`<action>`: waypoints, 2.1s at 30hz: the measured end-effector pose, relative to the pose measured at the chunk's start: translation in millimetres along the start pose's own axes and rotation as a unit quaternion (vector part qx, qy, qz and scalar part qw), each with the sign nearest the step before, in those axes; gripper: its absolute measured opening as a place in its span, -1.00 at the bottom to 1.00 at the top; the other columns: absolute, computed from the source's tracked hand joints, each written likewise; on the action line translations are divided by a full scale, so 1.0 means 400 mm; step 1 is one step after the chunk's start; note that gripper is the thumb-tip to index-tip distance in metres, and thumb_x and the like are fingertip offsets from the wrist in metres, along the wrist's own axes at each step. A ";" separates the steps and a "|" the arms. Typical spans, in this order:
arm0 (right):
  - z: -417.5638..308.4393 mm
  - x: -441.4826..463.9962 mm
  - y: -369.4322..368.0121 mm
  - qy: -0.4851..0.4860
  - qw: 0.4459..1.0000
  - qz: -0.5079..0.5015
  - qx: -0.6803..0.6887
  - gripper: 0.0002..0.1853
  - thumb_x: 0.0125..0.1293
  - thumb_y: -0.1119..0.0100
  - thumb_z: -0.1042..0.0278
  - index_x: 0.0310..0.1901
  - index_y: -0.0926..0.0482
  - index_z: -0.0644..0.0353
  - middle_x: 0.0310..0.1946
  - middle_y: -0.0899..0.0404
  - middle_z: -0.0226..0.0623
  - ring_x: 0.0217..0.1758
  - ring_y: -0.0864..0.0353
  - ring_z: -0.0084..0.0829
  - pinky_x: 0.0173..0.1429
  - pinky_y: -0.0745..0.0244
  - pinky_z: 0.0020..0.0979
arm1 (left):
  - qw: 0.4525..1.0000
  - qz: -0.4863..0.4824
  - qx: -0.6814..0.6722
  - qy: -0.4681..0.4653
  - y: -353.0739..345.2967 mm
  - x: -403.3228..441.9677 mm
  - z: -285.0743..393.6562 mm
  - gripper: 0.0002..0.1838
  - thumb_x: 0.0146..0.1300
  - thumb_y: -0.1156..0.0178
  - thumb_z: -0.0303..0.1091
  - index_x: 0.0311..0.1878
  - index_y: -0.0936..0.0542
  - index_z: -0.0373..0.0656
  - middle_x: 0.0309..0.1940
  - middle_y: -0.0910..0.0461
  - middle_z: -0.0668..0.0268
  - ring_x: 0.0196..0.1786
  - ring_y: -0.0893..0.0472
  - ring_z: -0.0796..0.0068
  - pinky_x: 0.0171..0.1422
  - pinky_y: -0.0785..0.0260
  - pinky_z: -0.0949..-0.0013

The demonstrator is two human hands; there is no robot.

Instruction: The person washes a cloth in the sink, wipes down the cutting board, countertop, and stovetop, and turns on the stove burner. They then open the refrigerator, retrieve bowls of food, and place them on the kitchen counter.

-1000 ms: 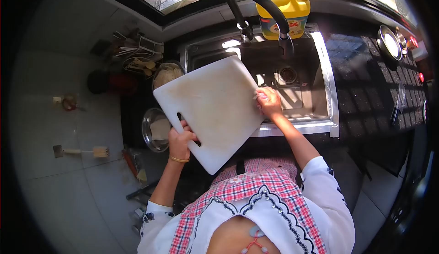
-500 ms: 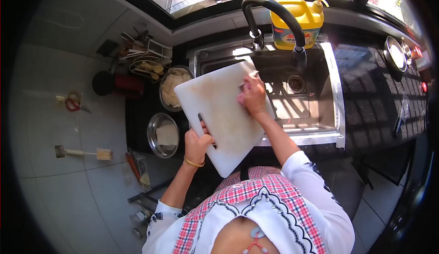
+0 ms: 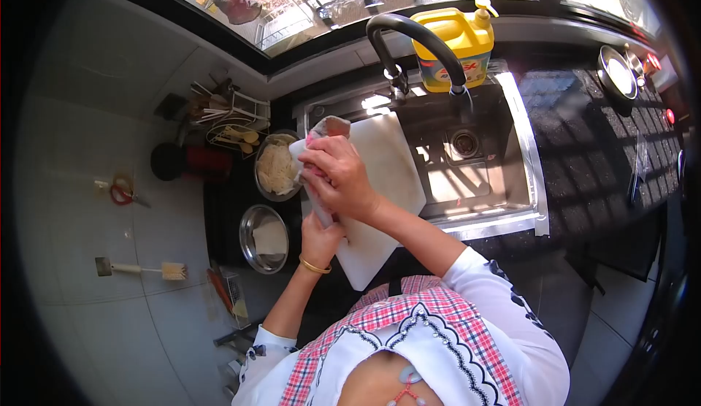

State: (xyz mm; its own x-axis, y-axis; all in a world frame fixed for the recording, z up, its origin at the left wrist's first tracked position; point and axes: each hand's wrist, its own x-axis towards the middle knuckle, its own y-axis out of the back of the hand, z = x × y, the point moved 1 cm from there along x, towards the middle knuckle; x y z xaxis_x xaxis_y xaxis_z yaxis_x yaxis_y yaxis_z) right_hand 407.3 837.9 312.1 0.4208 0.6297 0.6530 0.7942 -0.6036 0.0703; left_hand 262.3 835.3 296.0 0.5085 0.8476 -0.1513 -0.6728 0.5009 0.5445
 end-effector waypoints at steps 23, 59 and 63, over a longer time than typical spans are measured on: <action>0.043 -0.239 0.008 -0.159 0.986 0.005 -0.058 -0.82 0.05 -0.16 0.42 -0.26 -0.53 0.17 -0.15 -0.39 -0.12 -0.06 -0.40 -0.14 0.02 -0.34 -0.30 | 0.985 0.013 -0.162 0.062 0.012 -0.015 -0.048 -0.47 -0.20 0.06 -0.63 0.00 -0.41 -0.48 -0.33 -0.57 0.20 -0.38 -0.56 0.49 -0.29 -0.41 0.52; 0.284 -0.393 0.932 -0.415 0.899 0.085 0.113 -0.88 0.03 -0.18 0.52 -0.34 -0.59 0.25 -0.50 -0.47 -0.50 -0.41 -0.38 -0.71 -0.25 -0.34 -0.61 | 0.858 0.010 -0.498 0.125 -0.090 -0.147 0.067 -0.61 -0.18 0.08 -0.60 -0.15 -0.38 -0.44 -0.57 -0.39 0.40 -0.69 -0.22 0.70 -0.63 -0.08 0.66; 0.263 -0.388 1.233 -0.267 0.905 0.072 -0.324 -0.68 0.05 -0.20 0.35 -0.11 -0.54 0.13 -0.13 -0.51 -0.23 -0.04 -0.47 -0.33 0.04 -0.38 -0.36 | 0.864 0.089 -0.476 0.139 -0.128 -0.188 0.091 -0.66 -0.18 0.05 -0.61 -0.20 -0.39 -0.37 -0.54 -0.39 0.38 -0.65 -0.26 0.68 -0.61 -0.10 0.63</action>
State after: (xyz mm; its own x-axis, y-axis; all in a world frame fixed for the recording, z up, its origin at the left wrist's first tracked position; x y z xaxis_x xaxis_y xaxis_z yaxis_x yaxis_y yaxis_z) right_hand 779.9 494.1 166.1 0.7883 0.5639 0.2461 0.3627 -0.7490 0.5544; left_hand 278.1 739.4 309.6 0.2925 0.8685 -0.4002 -0.9314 0.1639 -0.3250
